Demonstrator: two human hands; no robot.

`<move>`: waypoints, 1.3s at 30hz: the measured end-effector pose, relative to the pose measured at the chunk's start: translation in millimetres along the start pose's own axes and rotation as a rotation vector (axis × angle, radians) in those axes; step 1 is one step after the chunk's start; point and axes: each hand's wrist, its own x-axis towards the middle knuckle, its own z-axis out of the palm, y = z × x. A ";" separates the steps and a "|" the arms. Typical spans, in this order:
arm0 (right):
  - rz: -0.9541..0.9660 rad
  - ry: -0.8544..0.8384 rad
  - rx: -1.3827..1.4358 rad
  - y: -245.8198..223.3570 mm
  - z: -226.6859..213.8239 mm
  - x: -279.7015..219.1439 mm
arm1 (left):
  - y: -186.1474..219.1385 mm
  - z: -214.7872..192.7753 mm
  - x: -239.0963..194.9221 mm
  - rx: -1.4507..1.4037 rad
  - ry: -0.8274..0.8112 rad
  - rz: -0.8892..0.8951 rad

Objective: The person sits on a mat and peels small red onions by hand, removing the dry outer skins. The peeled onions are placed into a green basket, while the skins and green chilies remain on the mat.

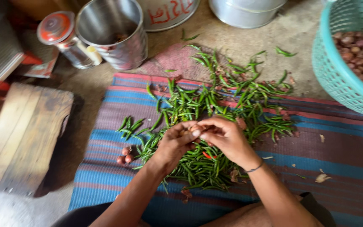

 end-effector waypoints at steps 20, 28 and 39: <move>-0.185 0.337 -0.496 -12.8 -55.5 -2.8 | 8.5 -2.1 4.2 -0.160 0.205 -0.091; -0.021 0.315 0.154 -23.1 -59.2 -7.3 | -5.3 -12.2 8.2 -0.086 0.198 -0.135; 0.083 -0.584 -0.552 -12.5 -22.9 -32.3 | 19.4 51.6 66.9 -0.055 0.034 -0.161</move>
